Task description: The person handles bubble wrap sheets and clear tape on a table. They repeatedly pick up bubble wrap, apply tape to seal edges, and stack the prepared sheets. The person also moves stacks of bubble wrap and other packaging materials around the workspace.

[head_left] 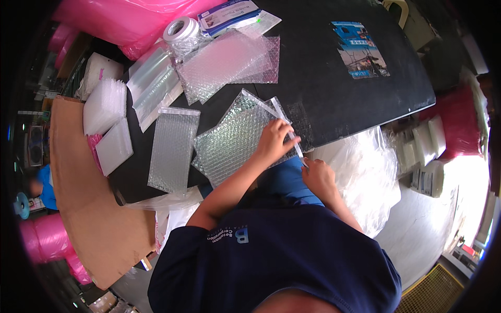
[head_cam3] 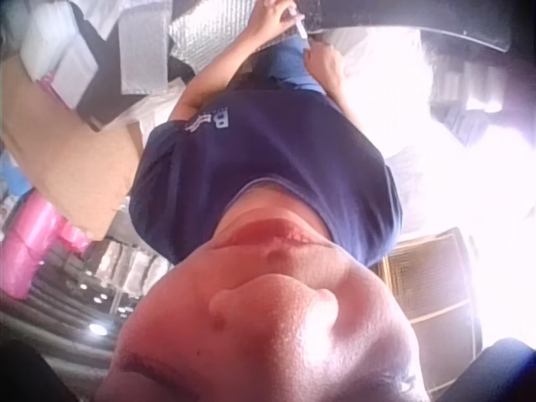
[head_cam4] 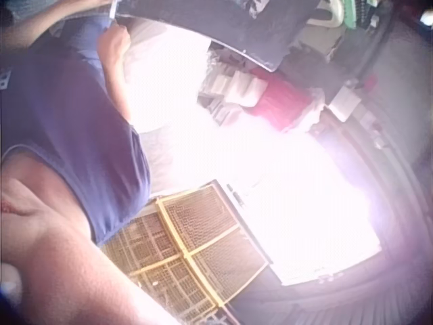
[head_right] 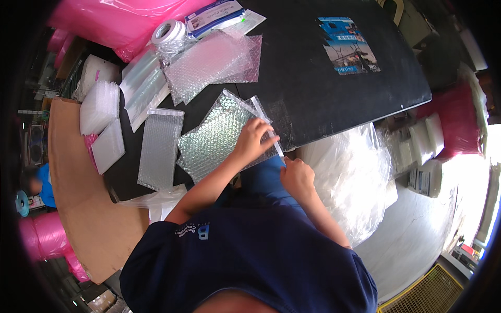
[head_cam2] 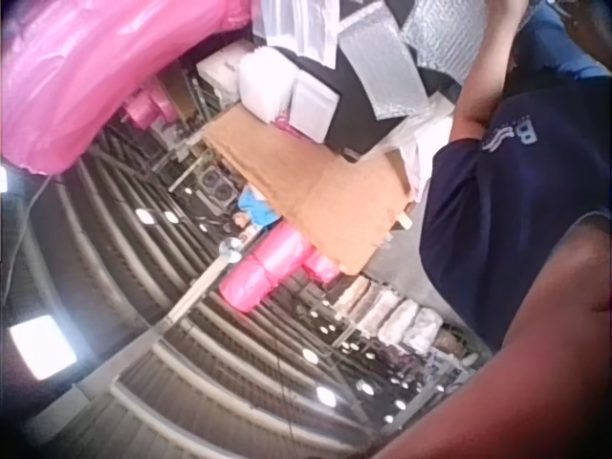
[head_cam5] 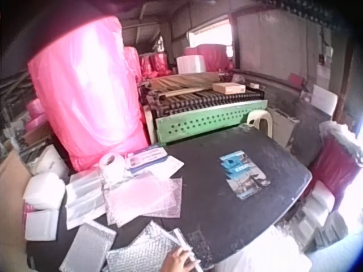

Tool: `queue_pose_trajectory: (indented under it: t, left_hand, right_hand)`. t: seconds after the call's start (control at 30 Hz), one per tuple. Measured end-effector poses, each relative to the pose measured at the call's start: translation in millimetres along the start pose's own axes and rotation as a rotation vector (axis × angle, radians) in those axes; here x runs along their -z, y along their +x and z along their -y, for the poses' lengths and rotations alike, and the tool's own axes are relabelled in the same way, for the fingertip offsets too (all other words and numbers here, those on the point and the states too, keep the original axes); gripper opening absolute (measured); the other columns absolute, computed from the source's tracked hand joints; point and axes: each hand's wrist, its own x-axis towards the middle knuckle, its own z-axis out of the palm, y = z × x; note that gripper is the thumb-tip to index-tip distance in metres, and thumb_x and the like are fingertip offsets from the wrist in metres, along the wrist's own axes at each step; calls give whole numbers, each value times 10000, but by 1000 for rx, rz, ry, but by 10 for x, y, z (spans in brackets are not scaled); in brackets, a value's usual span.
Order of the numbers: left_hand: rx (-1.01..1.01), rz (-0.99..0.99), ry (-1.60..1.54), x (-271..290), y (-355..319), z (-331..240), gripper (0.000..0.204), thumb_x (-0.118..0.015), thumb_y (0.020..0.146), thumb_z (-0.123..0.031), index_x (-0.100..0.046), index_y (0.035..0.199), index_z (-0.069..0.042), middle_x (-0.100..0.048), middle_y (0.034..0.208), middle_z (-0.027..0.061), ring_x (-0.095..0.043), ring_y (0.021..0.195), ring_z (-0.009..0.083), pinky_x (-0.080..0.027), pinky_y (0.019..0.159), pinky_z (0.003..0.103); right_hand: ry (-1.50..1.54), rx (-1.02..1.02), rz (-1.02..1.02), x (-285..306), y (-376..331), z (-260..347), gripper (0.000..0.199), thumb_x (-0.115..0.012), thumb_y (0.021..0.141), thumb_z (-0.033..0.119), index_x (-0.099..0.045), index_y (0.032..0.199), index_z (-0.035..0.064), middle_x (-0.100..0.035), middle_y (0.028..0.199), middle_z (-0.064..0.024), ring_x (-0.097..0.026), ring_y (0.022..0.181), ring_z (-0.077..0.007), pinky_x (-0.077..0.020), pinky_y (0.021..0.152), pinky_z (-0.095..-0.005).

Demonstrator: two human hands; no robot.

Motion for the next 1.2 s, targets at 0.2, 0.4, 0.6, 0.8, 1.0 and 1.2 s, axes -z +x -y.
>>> queue_pose_trajectory:
  t: [0.2,0.4,0.6,0.8,1.0,1.2]
  left_hand:
    - [-13,-235,253,-20,-42,126,358,-679,677,-399,-599,914,-143,-498,953,21,-495,976,228,-330,906,481]
    - [119,-448,287,80,240,357,210,-667,723,-257,-628,867,-108,-530,899,41,-517,901,234,-386,828,403]
    - [-73,-280,-10,89,275,559,34,-627,753,-76,-645,772,-55,-582,776,77,-558,768,263,-457,694,357]
    - [44,-225,-22,108,312,532,105,-684,690,-117,-638,762,-56,-591,767,76,-562,790,265,-449,707,359]
    - [115,-205,-41,82,343,530,159,-715,632,-99,-619,752,-61,-595,787,74,-563,807,272,-443,729,361]
    - [177,-241,-64,21,377,558,189,-728,596,-71,-604,739,-57,-582,768,77,-560,801,277,-448,708,371]
  right_hand:
    - [45,69,-95,78,3,25,288,-547,801,209,-620,1063,116,-610,757,-160,-611,697,-338,-496,623,-414]
    - [139,94,-241,708,696,-135,171,-551,784,175,-699,861,139,-641,798,-136,-608,719,-315,-494,638,-390]
    - [-327,279,-635,566,1349,-297,145,-618,709,186,-708,821,177,-581,940,-28,-521,923,-219,-371,866,-385]
    - [-112,609,-465,51,1372,45,117,-645,698,186,-673,800,137,-566,855,-3,-516,881,-195,-383,797,-367]
    - [-28,592,-579,-236,1432,23,47,-628,679,130,-646,705,95,-541,757,-32,-529,765,-213,-426,676,-341]
    - [329,594,-597,-218,1489,58,26,-605,654,57,-611,668,36,-547,711,-80,-545,675,-270,-461,607,-381]
